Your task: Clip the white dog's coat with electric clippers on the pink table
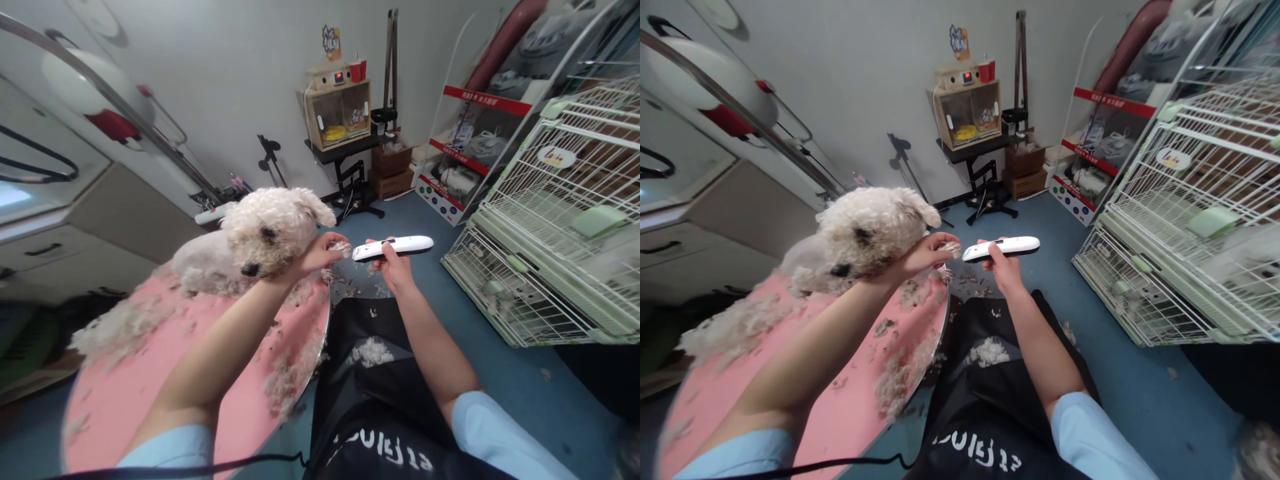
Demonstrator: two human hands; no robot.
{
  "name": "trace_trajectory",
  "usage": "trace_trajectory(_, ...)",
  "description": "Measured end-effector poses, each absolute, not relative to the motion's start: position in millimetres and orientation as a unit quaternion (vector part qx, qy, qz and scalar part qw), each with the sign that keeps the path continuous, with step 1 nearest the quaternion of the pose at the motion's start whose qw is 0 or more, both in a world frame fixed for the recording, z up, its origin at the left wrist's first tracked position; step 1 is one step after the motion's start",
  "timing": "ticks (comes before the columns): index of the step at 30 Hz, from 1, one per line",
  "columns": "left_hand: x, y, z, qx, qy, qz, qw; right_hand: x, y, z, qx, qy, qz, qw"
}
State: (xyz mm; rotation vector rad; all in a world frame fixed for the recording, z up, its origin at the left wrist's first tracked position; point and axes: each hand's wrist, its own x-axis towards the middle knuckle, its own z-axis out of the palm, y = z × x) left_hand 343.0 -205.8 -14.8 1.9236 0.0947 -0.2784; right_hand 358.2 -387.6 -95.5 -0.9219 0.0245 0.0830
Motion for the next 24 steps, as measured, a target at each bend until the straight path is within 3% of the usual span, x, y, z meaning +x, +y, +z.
trace_trajectory(10,340,-209,-17,0.827,0.055,-0.112,0.549,355,-376,-101,-0.439,-0.010,0.059,0.897)
trace_trajectory(24,343,-214,-20,0.818,0.082,-0.103,0.560,315,-346,-132,-0.541,-0.171,-0.152,0.809)
